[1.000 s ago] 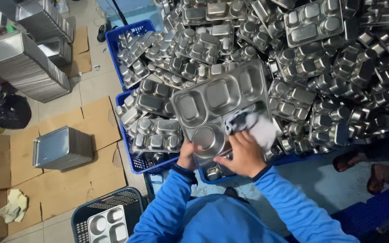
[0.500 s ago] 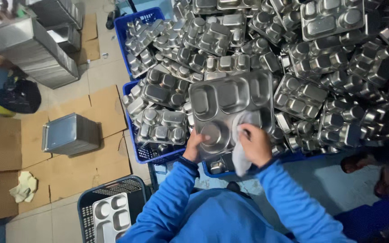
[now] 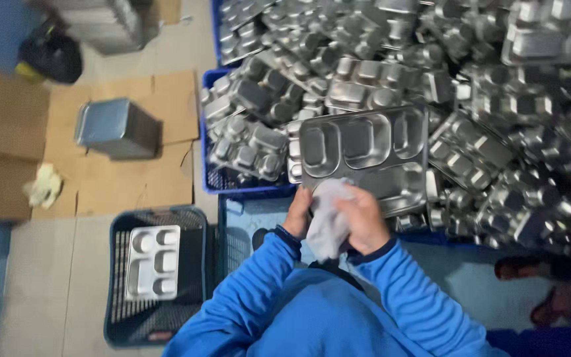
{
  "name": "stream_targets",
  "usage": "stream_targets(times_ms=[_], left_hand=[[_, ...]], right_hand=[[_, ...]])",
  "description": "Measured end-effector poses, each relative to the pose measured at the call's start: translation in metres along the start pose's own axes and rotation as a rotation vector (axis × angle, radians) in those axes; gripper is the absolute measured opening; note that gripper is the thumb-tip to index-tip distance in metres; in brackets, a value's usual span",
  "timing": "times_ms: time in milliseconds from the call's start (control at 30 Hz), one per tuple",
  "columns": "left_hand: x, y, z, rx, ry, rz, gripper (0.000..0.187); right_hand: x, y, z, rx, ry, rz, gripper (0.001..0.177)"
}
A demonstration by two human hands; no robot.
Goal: The person wipes stainless steel compartmentalized trays with a white cloth and places them into a blue basket. The person repeatedly picks up trays from a large pile, wipes them, and stacks them in the basket.
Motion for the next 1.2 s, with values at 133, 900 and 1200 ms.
stream_targets(times_ms=[133,900,1200], left_hand=[[-0.050,-0.004,-0.026,0.302,-0.226,0.089,0.086],[-0.266,-0.053,-0.380,-0.076,-1.441,-0.163,0.048],[-0.315,-0.098,-0.406,0.013,-1.582,-0.261,0.080]], right_hand=[[-0.019,0.060,0.024,-0.195,-0.179,0.140,0.021],[0.245,-0.334,-0.020,0.133,0.372,-1.041,0.040],[0.296,-0.357,-0.066,0.192,0.425,-1.083,0.051]])
Point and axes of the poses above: each hand's wrist, its own z-axis towards the middle knuckle, its own x-axis out of the palm, y = z × x, the point moved 3 cm from there along z, towards the middle knuckle, and after that the axes turned 15 degrees about -y, right-handed, at the moved point
